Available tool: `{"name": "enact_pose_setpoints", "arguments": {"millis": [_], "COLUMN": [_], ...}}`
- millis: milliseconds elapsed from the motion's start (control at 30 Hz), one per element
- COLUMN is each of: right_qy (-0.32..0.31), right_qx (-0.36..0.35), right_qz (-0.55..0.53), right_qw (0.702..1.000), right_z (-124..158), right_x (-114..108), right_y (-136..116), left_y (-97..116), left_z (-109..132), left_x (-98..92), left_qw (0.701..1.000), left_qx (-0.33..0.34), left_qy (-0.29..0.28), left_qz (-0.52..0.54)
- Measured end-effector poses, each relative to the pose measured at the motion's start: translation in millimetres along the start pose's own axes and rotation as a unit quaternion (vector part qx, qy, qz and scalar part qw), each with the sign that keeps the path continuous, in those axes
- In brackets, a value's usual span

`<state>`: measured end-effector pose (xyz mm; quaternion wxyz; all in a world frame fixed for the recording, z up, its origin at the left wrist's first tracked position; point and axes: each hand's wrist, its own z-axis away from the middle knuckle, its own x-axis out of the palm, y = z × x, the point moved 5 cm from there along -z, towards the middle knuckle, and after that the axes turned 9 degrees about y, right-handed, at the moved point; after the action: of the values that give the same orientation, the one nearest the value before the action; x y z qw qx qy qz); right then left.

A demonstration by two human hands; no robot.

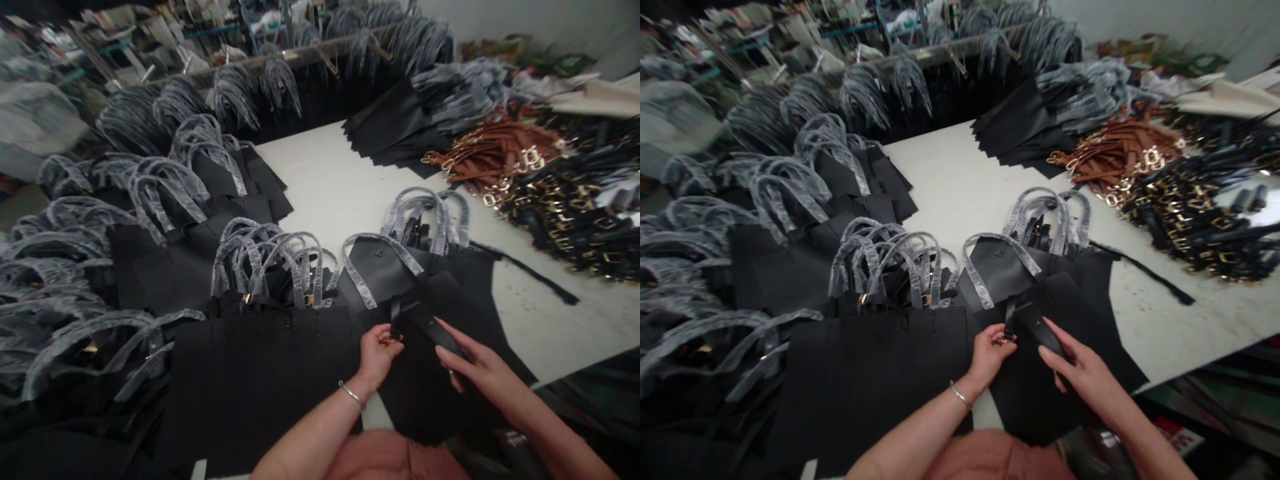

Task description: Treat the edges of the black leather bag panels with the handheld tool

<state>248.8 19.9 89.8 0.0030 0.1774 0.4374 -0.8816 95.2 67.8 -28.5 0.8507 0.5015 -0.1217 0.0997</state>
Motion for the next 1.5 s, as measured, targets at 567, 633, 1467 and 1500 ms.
{"name": "enact_pose_setpoints", "arguments": {"millis": [567, 633, 1467, 1500], "right_qy": [-0.061, -0.089, -0.177, -0.161], "right_qx": [-0.051, -0.075, -0.039, -0.056], "right_qz": [0.062, 0.08, 0.147, 0.157], "right_qw": [0.995, 0.99, 0.972, 0.973], "right_z": [-12.8, -22.5, -77.6, -77.5], "right_x": [36.4, 57.8, 152.0, 151.2], "right_y": [-27.1, -36.4, -78.2, -79.5], "left_y": [83.3, 84.3, 66.3, 65.7], "left_z": [12.5, 13.5, 14.8, 14.7], "left_x": [-30.9, -45.1, -65.9, -66.6], "left_qw": [0.717, 0.707, 0.712, 0.711], "left_qx": [0.358, 0.355, 0.394, 0.391], "left_qy": [0.044, 0.062, 0.028, 0.034], "left_qz": [-0.596, -0.609, -0.581, -0.584]}}
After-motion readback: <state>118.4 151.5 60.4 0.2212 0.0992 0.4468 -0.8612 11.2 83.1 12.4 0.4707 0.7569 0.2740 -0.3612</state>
